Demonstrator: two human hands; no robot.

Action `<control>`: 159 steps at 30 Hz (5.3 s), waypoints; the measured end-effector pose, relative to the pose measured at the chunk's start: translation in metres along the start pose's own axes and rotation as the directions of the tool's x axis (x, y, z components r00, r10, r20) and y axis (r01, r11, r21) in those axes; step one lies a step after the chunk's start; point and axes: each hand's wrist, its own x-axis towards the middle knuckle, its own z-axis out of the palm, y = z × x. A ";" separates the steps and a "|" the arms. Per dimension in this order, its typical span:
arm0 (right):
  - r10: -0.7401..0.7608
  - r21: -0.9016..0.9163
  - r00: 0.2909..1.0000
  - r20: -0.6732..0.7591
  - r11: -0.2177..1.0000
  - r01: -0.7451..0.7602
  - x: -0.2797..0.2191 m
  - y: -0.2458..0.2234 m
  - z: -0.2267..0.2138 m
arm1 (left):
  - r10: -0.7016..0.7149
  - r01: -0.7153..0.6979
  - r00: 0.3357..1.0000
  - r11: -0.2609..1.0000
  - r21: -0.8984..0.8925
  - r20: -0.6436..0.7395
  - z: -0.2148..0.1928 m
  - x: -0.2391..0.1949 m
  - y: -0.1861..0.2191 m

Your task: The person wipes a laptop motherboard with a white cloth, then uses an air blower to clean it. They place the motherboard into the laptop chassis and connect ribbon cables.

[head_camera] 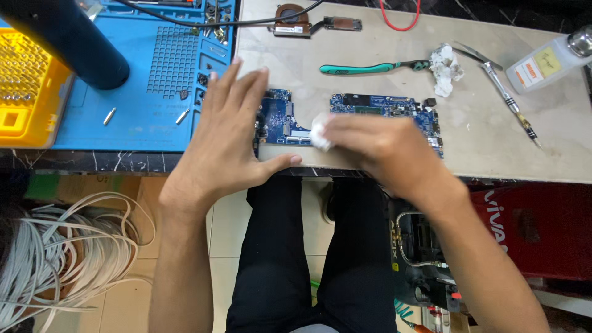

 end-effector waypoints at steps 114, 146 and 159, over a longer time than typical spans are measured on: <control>0.777 0.468 -0.491 -0.393 -0.291 -0.834 -0.707 -0.237 0.207 | 0.147 0.124 0.213 0.977 -0.176 0.966 0.560 -0.212 0.514; 0.882 0.128 -0.396 -0.255 -0.375 -0.918 -0.775 -0.095 0.440 | -0.341 0.703 0.711 0.342 -0.624 0.615 0.636 -0.169 0.457; 0.902 0.240 -0.421 0.097 -0.432 -0.870 -0.825 -0.080 0.372 | -0.348 0.709 0.701 0.248 -0.660 0.622 0.645 -0.147 0.470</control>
